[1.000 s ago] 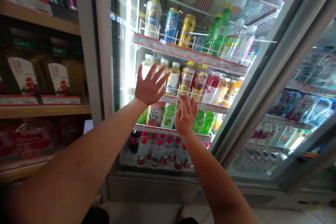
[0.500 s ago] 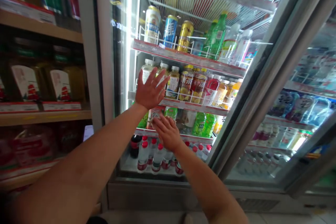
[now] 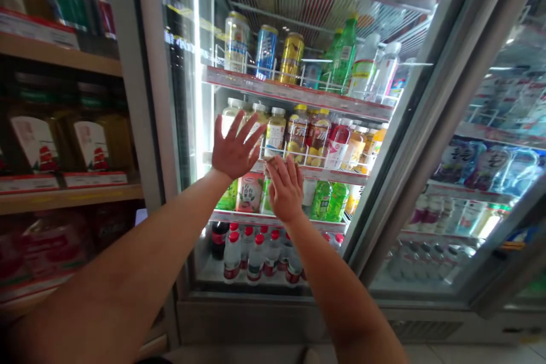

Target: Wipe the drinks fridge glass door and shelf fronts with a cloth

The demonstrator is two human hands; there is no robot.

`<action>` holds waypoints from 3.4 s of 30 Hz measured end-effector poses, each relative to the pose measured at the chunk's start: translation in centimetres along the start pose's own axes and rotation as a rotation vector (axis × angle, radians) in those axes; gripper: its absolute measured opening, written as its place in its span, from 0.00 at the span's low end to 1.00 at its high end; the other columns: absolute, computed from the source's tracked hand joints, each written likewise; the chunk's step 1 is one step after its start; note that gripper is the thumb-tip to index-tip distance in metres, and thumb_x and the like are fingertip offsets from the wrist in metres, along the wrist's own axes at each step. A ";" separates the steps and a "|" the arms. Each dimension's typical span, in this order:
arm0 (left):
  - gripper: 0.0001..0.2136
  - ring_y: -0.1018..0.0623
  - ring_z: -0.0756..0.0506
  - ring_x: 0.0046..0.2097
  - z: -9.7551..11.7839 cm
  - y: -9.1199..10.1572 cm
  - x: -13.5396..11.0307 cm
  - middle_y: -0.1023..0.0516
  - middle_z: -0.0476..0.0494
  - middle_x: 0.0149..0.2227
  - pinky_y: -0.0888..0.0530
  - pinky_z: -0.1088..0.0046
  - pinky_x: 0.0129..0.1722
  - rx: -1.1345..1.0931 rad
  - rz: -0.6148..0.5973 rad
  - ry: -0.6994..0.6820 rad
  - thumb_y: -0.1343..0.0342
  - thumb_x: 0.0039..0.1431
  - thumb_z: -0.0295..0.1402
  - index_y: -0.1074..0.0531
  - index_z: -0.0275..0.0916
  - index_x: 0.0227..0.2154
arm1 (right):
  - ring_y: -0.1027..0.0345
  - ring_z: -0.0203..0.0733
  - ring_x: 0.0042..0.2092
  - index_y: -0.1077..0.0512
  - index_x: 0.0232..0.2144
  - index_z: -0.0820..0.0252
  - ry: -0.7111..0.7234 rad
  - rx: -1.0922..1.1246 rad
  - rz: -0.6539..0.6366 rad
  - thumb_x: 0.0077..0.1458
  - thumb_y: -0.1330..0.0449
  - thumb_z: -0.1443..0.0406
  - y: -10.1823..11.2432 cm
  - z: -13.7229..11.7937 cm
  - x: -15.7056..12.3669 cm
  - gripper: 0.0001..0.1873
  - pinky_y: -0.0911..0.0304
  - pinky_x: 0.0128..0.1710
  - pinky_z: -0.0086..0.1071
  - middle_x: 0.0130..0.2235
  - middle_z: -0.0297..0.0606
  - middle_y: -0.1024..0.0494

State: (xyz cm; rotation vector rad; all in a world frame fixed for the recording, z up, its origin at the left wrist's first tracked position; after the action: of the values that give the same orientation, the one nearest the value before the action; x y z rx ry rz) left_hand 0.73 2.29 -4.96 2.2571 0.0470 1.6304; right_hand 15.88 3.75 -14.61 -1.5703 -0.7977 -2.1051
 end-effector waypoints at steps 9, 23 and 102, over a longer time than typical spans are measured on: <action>0.26 0.59 0.40 0.74 0.1 0.2 0.1 0.52 0.49 0.73 0.71 0.41 0.70 0.058 0.012 -0.001 0.54 0.72 0.36 0.47 0.50 0.70 | 0.54 0.44 0.73 0.35 0.65 0.50 0.218 -0.017 -0.158 0.66 0.48 0.67 0.8 1.8 -2.9 0.27 0.56 0.73 0.46 0.67 0.32 0.34; 0.32 0.58 0.38 0.74 -0.1 0.0 0.1 0.56 0.54 0.74 0.70 0.40 0.71 0.061 0.035 -0.002 0.52 0.70 0.35 0.57 0.58 0.72 | 0.54 0.47 0.73 0.33 0.63 0.54 -0.044 -0.058 0.049 0.67 0.49 0.68 3.9 7.8 -3.5 0.24 0.50 0.71 0.51 0.67 0.40 0.34; 0.23 0.51 0.38 0.73 -0.1 0.3 0.1 0.44 0.46 0.71 0.68 0.41 0.70 0.059 0.093 -0.021 0.53 0.71 0.32 0.40 0.46 0.67 | 0.54 0.44 0.73 0.32 0.63 0.54 0.309 0.005 -0.099 0.64 0.47 0.67 -0.3 -0.6 2.6 0.25 0.60 0.74 0.46 0.68 0.32 0.35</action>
State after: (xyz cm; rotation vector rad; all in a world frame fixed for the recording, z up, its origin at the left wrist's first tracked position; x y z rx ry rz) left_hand 0.65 2.05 -4.78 2.3529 -0.0158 1.6719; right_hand 14.48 3.65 -12.27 -1.1821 -0.7827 -2.3368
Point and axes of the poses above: each hand's wrist, its own x-axis towards the middle knuckle, its own y-axis out of the back of the hand, z = x × y, the point moved 6 cm from there along x, towards the middle knuckle
